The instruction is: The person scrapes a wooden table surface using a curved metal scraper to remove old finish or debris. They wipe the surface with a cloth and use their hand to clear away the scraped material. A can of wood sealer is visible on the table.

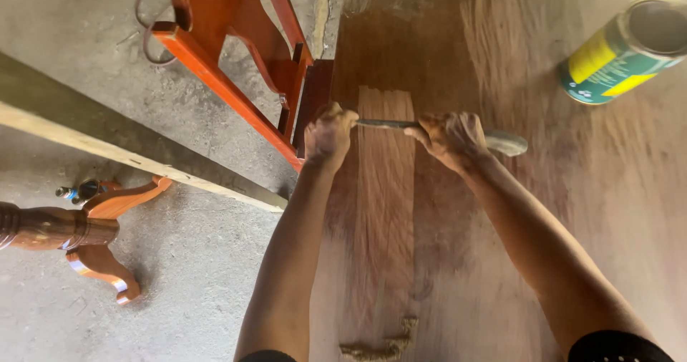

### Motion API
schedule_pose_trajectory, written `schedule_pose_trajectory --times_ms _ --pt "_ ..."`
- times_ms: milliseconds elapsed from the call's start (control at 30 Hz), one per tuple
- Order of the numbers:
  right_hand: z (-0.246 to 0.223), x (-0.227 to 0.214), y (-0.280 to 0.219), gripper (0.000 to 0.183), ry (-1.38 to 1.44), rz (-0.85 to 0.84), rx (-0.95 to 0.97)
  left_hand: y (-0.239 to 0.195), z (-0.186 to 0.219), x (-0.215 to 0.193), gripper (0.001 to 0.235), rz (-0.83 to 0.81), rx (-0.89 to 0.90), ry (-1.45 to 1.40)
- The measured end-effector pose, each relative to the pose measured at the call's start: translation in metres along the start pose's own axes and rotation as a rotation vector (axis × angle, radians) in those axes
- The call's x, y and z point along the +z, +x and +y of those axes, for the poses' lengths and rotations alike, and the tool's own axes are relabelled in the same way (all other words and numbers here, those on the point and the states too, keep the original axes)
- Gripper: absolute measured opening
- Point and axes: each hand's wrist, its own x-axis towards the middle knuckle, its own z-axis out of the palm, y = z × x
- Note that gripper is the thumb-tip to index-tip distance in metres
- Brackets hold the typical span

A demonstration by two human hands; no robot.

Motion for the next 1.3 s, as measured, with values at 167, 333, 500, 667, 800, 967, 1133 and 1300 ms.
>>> schedule_pose_trajectory --times_ms 167,333,500,667,800,967,1133,1300 --pt "0.014 0.011 0.045 0.049 -0.002 -0.082 0.011 0.032 -0.026 0.03 0.01 0.067 0.003 0.024" --pt "0.022 0.012 0.06 0.049 -0.084 -0.213 0.05 0.043 -0.028 0.033 0.009 0.038 -0.02 0.005" --pt "0.022 0.02 0.05 0.053 -0.159 -0.261 0.025 0.028 -0.023 0.024 0.004 0.049 0.004 -0.051" --pt "0.012 0.014 0.033 0.055 -0.175 -0.264 -0.007 0.009 -0.019 0.02 0.004 0.082 0.017 -0.063" --pt "-0.006 0.003 0.016 0.056 -0.138 -0.347 0.055 -0.009 -0.011 0.008 0.002 0.08 0.015 -0.044" --pt "-0.025 -0.007 -0.017 0.057 -0.123 -0.296 0.072 -0.035 0.002 -0.004 0.003 0.112 0.03 -0.038" --pt "-0.05 -0.016 -0.056 0.056 -0.108 -0.233 0.076 -0.075 0.015 -0.019 0.005 0.114 0.021 -0.054" --pt "-0.08 -0.028 -0.116 0.054 -0.113 -0.253 0.09 -0.133 0.033 -0.04 0.004 0.126 0.033 -0.133"
